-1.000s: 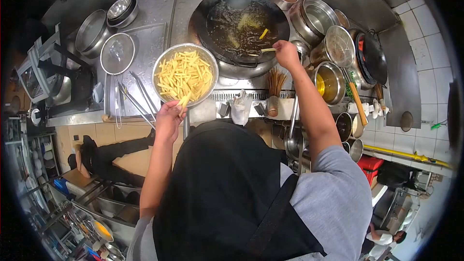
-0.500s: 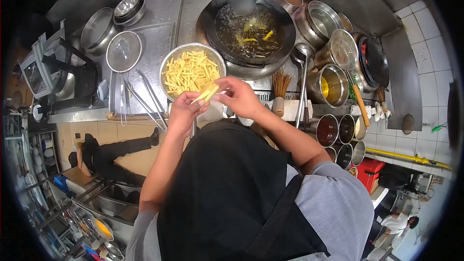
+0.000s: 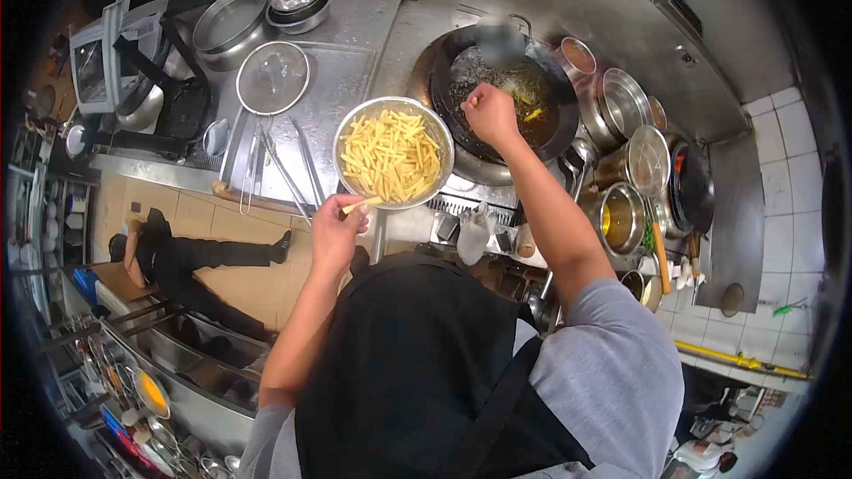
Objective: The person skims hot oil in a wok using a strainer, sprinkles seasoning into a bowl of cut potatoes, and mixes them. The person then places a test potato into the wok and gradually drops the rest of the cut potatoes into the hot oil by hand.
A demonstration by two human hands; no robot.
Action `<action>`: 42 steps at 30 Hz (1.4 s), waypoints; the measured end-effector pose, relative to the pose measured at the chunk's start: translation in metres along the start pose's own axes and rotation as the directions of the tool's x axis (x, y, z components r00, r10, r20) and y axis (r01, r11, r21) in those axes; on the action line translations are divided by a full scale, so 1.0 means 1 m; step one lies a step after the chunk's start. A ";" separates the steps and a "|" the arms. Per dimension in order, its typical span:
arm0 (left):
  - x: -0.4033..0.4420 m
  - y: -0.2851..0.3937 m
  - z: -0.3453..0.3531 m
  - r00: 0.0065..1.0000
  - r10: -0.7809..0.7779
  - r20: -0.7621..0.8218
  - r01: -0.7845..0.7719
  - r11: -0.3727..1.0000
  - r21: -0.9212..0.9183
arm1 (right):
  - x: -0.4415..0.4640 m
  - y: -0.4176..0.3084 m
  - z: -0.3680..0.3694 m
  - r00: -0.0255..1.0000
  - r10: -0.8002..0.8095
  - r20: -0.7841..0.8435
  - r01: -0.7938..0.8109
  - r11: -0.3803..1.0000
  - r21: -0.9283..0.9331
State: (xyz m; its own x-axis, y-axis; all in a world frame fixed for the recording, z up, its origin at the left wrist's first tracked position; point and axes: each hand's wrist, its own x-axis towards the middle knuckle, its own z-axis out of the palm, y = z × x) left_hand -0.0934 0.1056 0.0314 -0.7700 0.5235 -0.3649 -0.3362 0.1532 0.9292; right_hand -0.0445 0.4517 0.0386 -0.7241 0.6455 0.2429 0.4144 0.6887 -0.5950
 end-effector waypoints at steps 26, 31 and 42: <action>0.015 0.013 0.032 0.930 -0.044 0.366 0.146 0.956 -0.256 | -0.073 -0.052 -0.035 0.978 0.100 0.185 -0.168 0.901 0.399; 0.019 -0.028 0.001 0.970 -0.140 0.200 0.182 0.961 -0.210 | 0.033 0.008 0.003 0.994 -0.002 0.105 0.007 0.999 -0.054; 0.060 -0.090 -0.025 0.949 -0.313 -0.027 0.296 0.920 -0.257 | 0.050 -0.042 0.016 0.997 0.021 -0.081 -0.006 0.982 0.190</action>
State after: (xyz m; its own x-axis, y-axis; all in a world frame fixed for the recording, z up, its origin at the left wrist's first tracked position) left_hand -0.1233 0.1022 -0.0753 -0.6406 0.4264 -0.6386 -0.6765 0.0803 0.7321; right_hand -0.1070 0.4501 0.0639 -0.6683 0.6845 0.2911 0.3061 0.6098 -0.7311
